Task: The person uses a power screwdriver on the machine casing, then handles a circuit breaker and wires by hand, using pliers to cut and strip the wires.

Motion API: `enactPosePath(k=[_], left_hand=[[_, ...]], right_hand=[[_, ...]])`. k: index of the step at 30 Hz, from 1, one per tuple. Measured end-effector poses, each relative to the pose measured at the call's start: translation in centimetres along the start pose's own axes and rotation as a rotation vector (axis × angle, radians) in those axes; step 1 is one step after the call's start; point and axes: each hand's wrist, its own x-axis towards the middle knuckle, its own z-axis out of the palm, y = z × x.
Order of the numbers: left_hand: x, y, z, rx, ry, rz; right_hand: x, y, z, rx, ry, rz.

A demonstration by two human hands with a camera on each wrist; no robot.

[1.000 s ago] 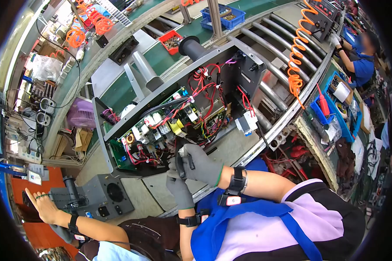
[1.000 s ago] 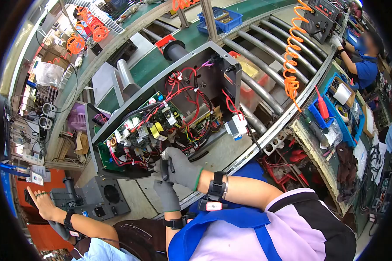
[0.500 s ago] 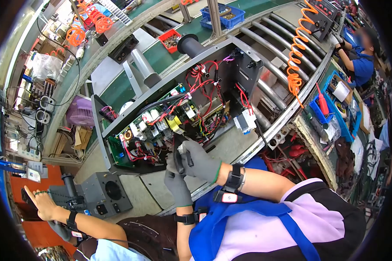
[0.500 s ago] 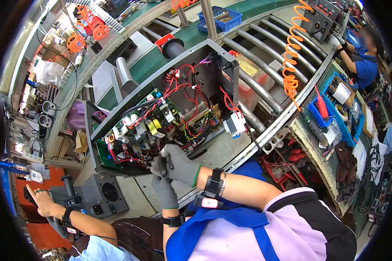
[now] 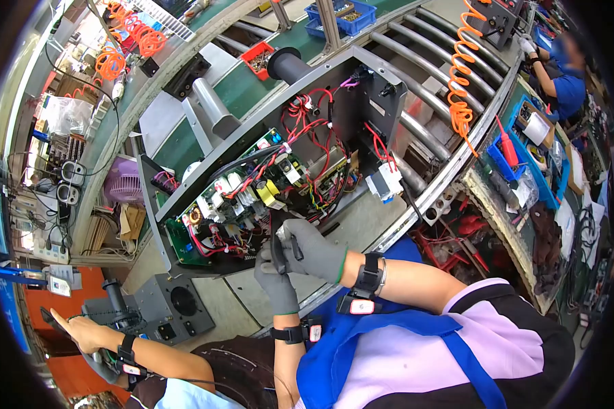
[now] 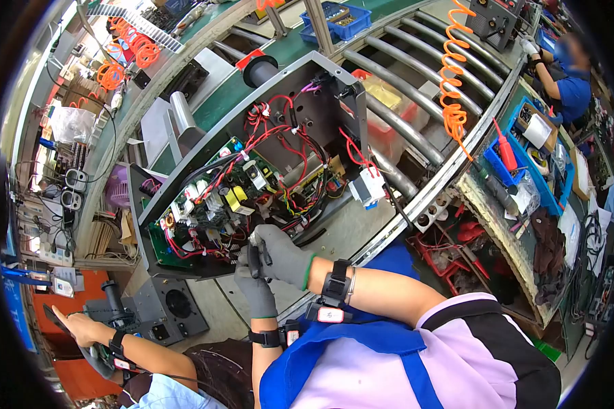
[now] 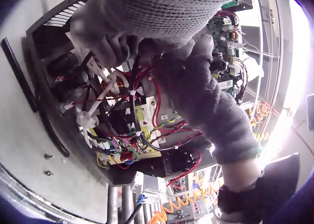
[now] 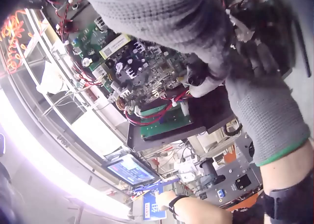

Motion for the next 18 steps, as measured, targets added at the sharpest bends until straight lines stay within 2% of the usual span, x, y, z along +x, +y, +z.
enactPosePath(k=[1,3,6,9,12,15,18], left_hand=[[0.0,0.1,0.2,-0.021,0.029,-0.004],[0.0,0.1,0.4,-0.066,0.085,-0.011],[0.1,-0.2,-1.1,0.071,-0.003,-0.015],[-0.7,0.5,-1.2,0.186,0.051,0.062],[-1.0,0.6,-2.0,0.165,0.034,0.072],[-1.7,1.1,-2.7,0.034,0.085,-0.032],[-2.8,1.7,-3.4,0.043,0.141,-0.058]], right_hand=[[0.4,0.3,-0.2,0.001,-0.012,0.002],[0.7,1.2,0.2,-0.075,0.076,-0.091],[0.9,1.5,-0.2,-0.228,0.099,-0.180],[1.4,1.7,-1.3,-0.389,0.121,-0.269],[1.1,1.9,-1.5,-0.489,0.128,-0.335],[-0.2,1.8,-0.6,-0.541,0.137,-0.353],[-0.5,2.0,-0.3,-0.577,0.155,-0.404]])
